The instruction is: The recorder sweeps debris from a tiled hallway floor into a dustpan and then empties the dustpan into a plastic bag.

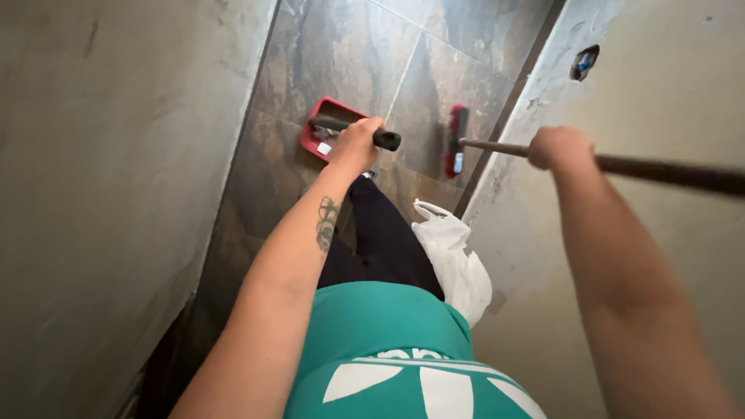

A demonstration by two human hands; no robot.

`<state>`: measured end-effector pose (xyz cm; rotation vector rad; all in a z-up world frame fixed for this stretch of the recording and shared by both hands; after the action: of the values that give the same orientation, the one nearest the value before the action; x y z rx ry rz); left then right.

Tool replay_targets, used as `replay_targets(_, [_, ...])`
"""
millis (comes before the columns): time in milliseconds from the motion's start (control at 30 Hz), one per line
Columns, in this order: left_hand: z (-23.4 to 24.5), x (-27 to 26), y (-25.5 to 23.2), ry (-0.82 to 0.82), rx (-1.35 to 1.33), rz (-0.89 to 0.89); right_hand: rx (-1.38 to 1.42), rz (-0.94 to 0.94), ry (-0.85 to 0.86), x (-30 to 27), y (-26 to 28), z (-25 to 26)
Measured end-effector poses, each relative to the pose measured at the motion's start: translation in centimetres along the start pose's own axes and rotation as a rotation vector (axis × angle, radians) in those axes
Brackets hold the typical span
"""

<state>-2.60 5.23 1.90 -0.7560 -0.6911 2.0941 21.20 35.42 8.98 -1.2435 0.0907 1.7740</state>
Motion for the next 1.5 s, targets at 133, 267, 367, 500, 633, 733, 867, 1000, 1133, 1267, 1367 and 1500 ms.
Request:
replay_targets(133, [-0.3,-0.8,0.4,0.017,0.024,0.029,0.056,0.008,-0.058,0.0,0.5,-6.4])
replay_targets(267, [-1.3,-1.3,1.2,-0.032,0.034,-0.026,0.127,-0.032,-0.003,-1.5,2.3,-11.2])
replay_targets(367, [-2.2,-0.9,2.4,-0.071,0.024,-0.086,0.141,-0.018,0.055,-2.4,4.8,-14.0])
replay_targets(500, [-0.8,-1.8,2.1,-0.090,0.001,-0.132,0.224,-0.045,0.093,-4.6,7.3,-16.0])
replay_targets(633, [-0.7,-2.4,2.2,-0.076,0.012,-0.116,0.207,-0.031,0.049,-5.2,7.7,-16.7])
replay_targets(733, [-0.6,-2.5,2.6,-0.078,0.026,-0.112,0.183,0.002,0.050,-5.3,8.2,-17.4])
replay_targets(867, [-1.3,-2.2,3.1,-0.065,0.001,-0.126,0.187,-0.016,0.032,-5.1,8.2,-18.2])
replay_targets(1000, [-0.5,-2.6,2.8,-0.066,-0.014,-0.136,0.197,-0.013,0.029,-4.2,8.3,-18.2])
replay_targets(1133, [0.0,-3.2,3.0,-0.044,-0.006,-0.114,0.213,-0.005,0.061,-4.4,8.5,-17.9])
replay_targets(1267, [0.9,-3.2,2.4,-0.041,-0.013,-0.091,0.204,-0.017,0.038,-4.8,8.8,-17.2])
replay_targets(1367, [-0.9,-2.6,3.5,-0.066,-0.020,-0.102,0.200,-0.014,0.048,-4.9,8.7,-17.3])
replay_targets(1500, [0.1,-2.6,3.3,-0.133,-0.025,-0.131,0.198,0.011,0.039,-4.2,9.3,-17.2])
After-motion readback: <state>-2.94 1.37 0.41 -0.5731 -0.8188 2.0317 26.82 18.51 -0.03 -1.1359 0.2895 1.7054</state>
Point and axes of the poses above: each hand's wrist, its own x-axis towards the middle knuckle, its own z-axis out of the back of the hand, y = z × x, the point moved 4 cm from there along x, towards the middle knuckle, and after that the axes turned 11 degrees about x, right-handed, at the moved point
